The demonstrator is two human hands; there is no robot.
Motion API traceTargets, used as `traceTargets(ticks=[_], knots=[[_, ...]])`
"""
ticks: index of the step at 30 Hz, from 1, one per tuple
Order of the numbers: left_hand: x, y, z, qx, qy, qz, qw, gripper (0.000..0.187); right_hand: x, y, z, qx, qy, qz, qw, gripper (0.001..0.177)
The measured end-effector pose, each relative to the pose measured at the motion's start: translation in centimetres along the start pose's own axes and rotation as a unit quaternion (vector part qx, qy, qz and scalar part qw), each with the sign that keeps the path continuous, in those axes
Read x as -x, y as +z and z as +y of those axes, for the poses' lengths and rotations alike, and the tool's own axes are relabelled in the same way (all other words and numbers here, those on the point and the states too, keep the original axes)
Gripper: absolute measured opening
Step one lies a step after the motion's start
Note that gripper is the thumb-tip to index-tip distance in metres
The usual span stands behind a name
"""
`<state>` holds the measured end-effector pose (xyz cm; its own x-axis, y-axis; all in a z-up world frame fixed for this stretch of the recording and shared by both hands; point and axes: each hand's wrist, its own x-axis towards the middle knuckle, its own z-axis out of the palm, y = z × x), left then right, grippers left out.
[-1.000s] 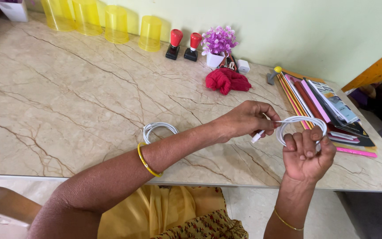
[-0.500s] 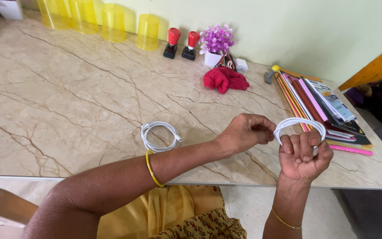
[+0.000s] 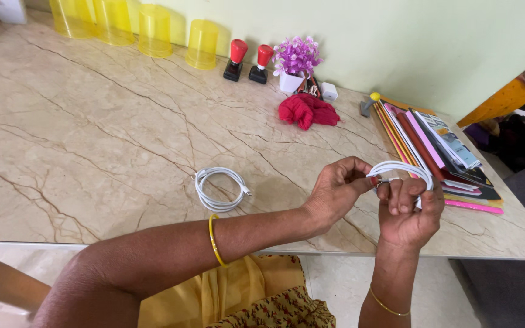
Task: The person coils a white USB cable by hand, then gathers several pens and markers from a table and places them into a black mesh pen holder.
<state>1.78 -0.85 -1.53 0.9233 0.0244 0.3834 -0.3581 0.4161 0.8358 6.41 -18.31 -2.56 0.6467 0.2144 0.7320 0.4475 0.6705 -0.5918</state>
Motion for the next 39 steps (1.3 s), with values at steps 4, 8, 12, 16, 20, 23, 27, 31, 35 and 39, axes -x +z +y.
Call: traceTargets(ticks=[4, 8, 12, 16, 20, 23, 27, 31, 35, 39], knots=[[0.2, 0.2, 0.4, 0.033, 0.034, 0.006, 0.999, 0.008, -0.6, 2.5, 0.3, 0.121, -0.035, 0.103, 0.987, 0.029], [-0.1, -0.1, 0.0, 0.038, 0.052, 0.007, 0.998, 0.011, -0.5, 4.0, 0.3, 0.106, -0.043, 0.093, 0.989, 0.026], [-0.3, -0.1, 0.0, 0.07, 0.059, -0.032, 0.995, 0.016, -1.0, 4.0, 0.4, 0.13, -0.034, 0.109, 0.985, 0.022], [-0.8, -0.4, 1.0, 0.001, 0.099, -0.065, 0.993, 0.025, -1.1, 3.5, 0.4, 0.075, -0.002, 0.113, 0.991, 0.018], [-0.9, -1.5, 1.8, -0.242, 0.151, -0.047, 0.957, 0.035, -1.5, 4.3, 0.0, 0.096, 0.027, 0.09, 0.991, 0.012], [-1.0, -1.9, 2.2, -0.287, 0.116, -0.072, 0.948, 0.04, -1.5, 5.2, 0.3, 0.279, 0.014, 0.097, 0.955, 0.025], [-1.2, -1.9, 4.1, -0.329, 0.065, -0.153, 0.929, 0.046, -1.2, 4.4, 0.8, 0.374, 0.021, 0.054, 0.925, 0.02], [-0.1, -4.1, 8.8, -0.466, 0.061, -0.187, 0.863, 0.067, -1.1, 3.6, 1.4, 0.335, 0.064, 0.023, 0.94, 0.022], [2.9, -10.6, 14.9, -0.613, 0.033, -0.101, 0.783, 0.059, -1.5, 4.2, 1.5, 0.273, 0.134, -0.04, 0.952, 0.02], [6.5, -15.9, 16.9, -0.742, -0.118, -0.053, 0.658, 0.056, -3.0, 7.0, 1.7, 0.299, 0.202, -0.129, 0.924, 0.021]])
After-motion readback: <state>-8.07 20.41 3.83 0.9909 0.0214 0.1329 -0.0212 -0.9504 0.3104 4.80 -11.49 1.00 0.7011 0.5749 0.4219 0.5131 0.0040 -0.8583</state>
